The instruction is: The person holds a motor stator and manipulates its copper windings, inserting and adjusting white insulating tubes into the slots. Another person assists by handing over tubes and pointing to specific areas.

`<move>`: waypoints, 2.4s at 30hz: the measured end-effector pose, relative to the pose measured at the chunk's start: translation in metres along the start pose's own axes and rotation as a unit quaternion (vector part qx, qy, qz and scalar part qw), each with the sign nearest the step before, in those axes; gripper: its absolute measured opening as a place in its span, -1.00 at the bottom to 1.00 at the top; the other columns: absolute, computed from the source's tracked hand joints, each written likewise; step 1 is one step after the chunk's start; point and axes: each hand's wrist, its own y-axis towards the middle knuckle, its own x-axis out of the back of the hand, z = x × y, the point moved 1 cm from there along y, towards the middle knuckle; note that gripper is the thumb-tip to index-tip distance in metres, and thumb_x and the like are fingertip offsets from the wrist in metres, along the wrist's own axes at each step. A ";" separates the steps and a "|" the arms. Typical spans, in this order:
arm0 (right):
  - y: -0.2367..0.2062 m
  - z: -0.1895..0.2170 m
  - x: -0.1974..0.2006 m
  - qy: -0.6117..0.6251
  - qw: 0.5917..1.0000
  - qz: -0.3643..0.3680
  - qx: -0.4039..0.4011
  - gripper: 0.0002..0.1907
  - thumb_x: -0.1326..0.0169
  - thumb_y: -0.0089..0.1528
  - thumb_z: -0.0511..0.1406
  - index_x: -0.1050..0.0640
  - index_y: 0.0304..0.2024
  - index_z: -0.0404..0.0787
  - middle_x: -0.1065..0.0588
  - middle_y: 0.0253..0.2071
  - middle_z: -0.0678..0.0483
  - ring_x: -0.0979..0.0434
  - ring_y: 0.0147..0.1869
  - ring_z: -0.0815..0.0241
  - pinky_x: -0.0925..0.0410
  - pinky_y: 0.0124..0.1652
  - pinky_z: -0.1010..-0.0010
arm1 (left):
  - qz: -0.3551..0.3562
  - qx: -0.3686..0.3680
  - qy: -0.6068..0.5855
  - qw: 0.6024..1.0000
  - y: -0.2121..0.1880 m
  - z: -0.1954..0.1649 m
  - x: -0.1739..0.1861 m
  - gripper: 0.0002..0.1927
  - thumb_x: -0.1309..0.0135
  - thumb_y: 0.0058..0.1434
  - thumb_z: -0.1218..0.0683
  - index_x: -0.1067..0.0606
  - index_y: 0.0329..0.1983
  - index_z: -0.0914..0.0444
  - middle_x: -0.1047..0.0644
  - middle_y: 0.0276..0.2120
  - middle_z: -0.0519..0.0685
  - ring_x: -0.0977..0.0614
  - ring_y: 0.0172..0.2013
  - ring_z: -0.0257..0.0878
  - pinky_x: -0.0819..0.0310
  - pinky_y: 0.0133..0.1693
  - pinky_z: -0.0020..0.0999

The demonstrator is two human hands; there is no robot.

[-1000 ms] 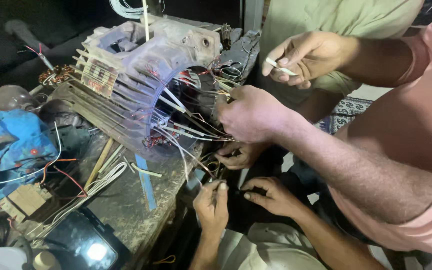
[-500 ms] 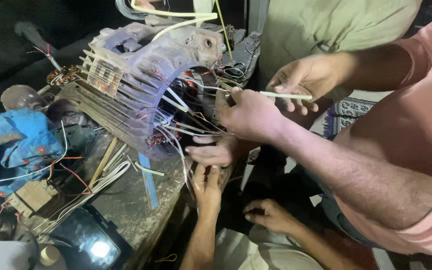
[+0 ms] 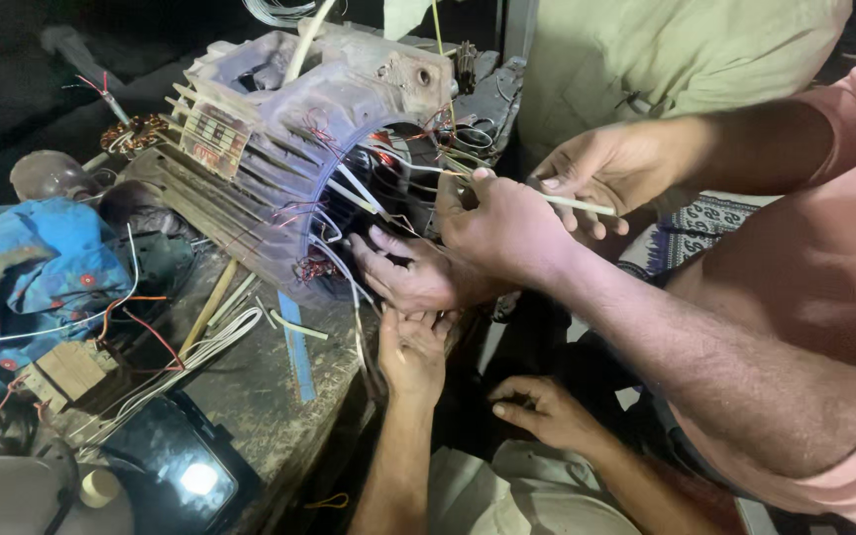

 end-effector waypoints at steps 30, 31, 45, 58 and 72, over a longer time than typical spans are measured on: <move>-0.027 -0.027 -0.018 0.028 0.983 0.017 -0.182 -0.68 -0.23 0.20 -0.21 -0.68 -0.04 -0.21 -0.69 -0.10 0.07 -0.63 -0.03 0.24 -0.44 -0.01 0.42 | -0.008 0.046 0.069 0.997 0.061 0.025 0.019 -0.58 0.23 0.46 -0.09 -0.33 0.25 0.21 -0.46 0.10 -0.01 -0.49 0.08 -0.20 -0.41 0.05 -0.24; -0.028 -0.028 -0.018 0.049 0.980 0.002 -0.192 -0.67 -0.21 0.21 -0.21 -0.67 -0.02 -0.21 -0.69 -0.09 0.07 -0.63 -0.02 0.25 -0.44 0.00 0.43 | 0.006 0.054 0.062 0.997 0.059 0.026 0.022 -0.57 0.24 0.46 -0.09 -0.32 0.27 0.21 -0.45 0.13 -0.01 -0.49 0.11 -0.19 -0.41 0.08 -0.22; -0.027 -0.032 -0.019 0.101 0.963 -0.037 -0.248 -0.63 -0.16 0.22 -0.24 -0.63 0.06 -0.22 -0.69 -0.10 0.06 -0.64 -0.09 0.25 -0.46 -0.08 0.44 | 0.002 0.055 0.169 0.984 0.022 0.030 0.052 -0.56 -0.10 0.28 0.13 -0.42 0.20 0.42 -0.58 0.00 0.14 -0.63 -0.02 -0.03 -0.55 0.02 -0.09; -0.025 -0.029 -0.018 0.156 0.963 -0.049 -0.215 -0.74 -0.20 0.22 -0.29 -0.68 -0.08 -0.27 -0.65 -0.32 0.04 -0.58 -0.31 0.29 -0.42 -0.33 0.45 | 0.100 -0.306 0.694 0.644 -0.063 -0.053 -0.010 -0.83 -0.19 0.25 0.12 -0.61 -0.13 0.28 -0.64 -0.25 0.11 -0.68 -0.23 0.03 -0.55 -0.19 -0.18; -0.025 -0.034 -0.022 0.129 0.976 -0.052 -0.167 -0.72 -0.19 0.25 -0.24 -0.66 -0.06 -0.26 -0.66 -0.31 0.13 -0.55 -0.33 0.39 -0.41 -0.36 0.52 | 0.073 -0.277 0.659 0.695 -0.077 -0.018 0.022 -0.87 -0.24 0.15 0.17 -0.61 -0.23 0.27 -0.63 -0.27 0.06 -0.65 -0.22 0.02 -0.50 -0.16 -0.18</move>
